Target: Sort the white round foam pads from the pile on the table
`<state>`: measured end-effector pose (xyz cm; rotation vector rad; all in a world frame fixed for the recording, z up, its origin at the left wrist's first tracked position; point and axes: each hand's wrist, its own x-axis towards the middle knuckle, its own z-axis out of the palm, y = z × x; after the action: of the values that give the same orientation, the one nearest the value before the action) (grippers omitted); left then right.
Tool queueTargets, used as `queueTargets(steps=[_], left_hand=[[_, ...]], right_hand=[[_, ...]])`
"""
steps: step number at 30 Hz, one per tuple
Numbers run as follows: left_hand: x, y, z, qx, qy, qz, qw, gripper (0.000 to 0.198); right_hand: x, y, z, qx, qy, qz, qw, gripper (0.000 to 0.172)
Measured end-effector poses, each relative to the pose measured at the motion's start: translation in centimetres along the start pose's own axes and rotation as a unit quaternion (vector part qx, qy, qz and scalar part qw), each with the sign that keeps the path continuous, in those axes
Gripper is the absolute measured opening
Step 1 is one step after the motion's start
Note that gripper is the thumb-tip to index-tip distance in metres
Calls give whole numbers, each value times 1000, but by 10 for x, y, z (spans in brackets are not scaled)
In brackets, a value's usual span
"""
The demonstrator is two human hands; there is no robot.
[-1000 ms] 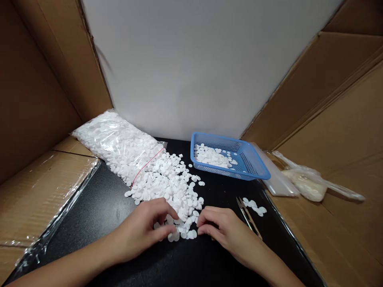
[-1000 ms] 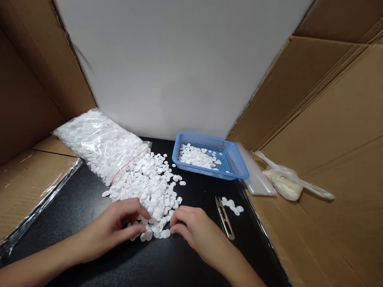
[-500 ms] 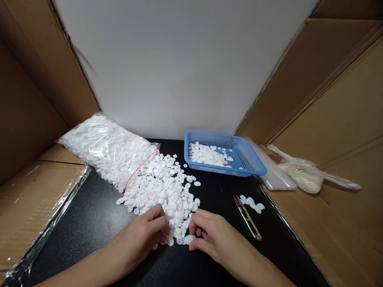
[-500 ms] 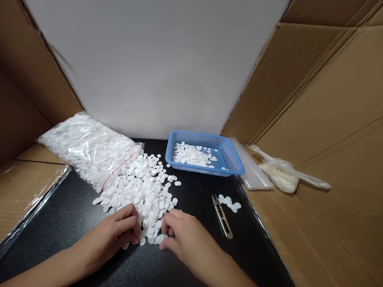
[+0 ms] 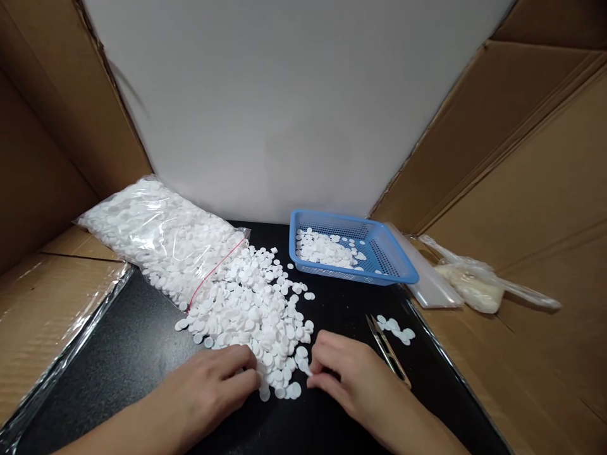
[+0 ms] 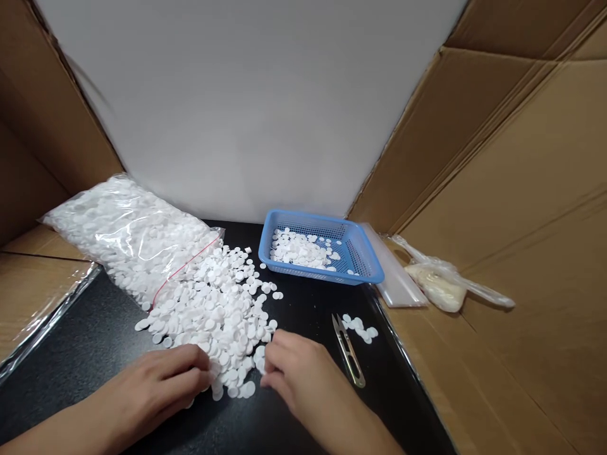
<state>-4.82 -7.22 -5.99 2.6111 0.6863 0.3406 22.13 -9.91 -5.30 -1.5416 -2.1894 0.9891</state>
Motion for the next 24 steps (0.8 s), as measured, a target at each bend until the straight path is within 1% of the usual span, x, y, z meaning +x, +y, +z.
queueTargets(steps=[2,4,5,7,9,11,12,14,16,17,18,19,21,24], left_hand=[[2,4,0,29,-1,30,999,23],[4,8,-2,39,-31,48,998,25],[5,9,-4,37,-48,53,997,24],[7,9,-6,14,-73,53,996,21],[6,6,-8,-35,-77,38,996,19],[6,1,-10,-93,-60,4,994,20],[6,0,-12,-118,-43,-23,992,22],[7,-3,-14,-154,6,-85,984,24],[9,-5,-16,-174,59,-148,972,23],[10,-5,-17,-179,79,-169,966,22],[11,-6,-17,-184,89,-176,963,21],[11,-5,-17,-186,87,-168,964,20],[10,-4,-15,-168,49,-120,977,18],[6,1,-8,-64,-25,-29,997,15]], right_hand=[[0,-3,1,26,-56,8,998,26],[0,-4,0,69,-96,36,992,32],[0,-4,-2,85,-102,50,990,32],[-2,-2,-6,98,-94,67,988,26],[-4,-1,-10,101,-79,69,989,23],[-5,-1,-11,100,-73,58,991,23],[-5,-3,-11,97,-74,50,991,22],[-4,-6,-8,85,-80,40,992,20],[-3,-9,-5,73,-86,32,993,23],[-3,-10,-2,72,-88,23,993,24],[-2,-10,-1,71,-88,13,993,25],[-3,-9,1,73,-88,3,993,26],[-4,-6,2,75,-88,-4,993,24],[-7,-1,-3,71,-89,24,993,19]])
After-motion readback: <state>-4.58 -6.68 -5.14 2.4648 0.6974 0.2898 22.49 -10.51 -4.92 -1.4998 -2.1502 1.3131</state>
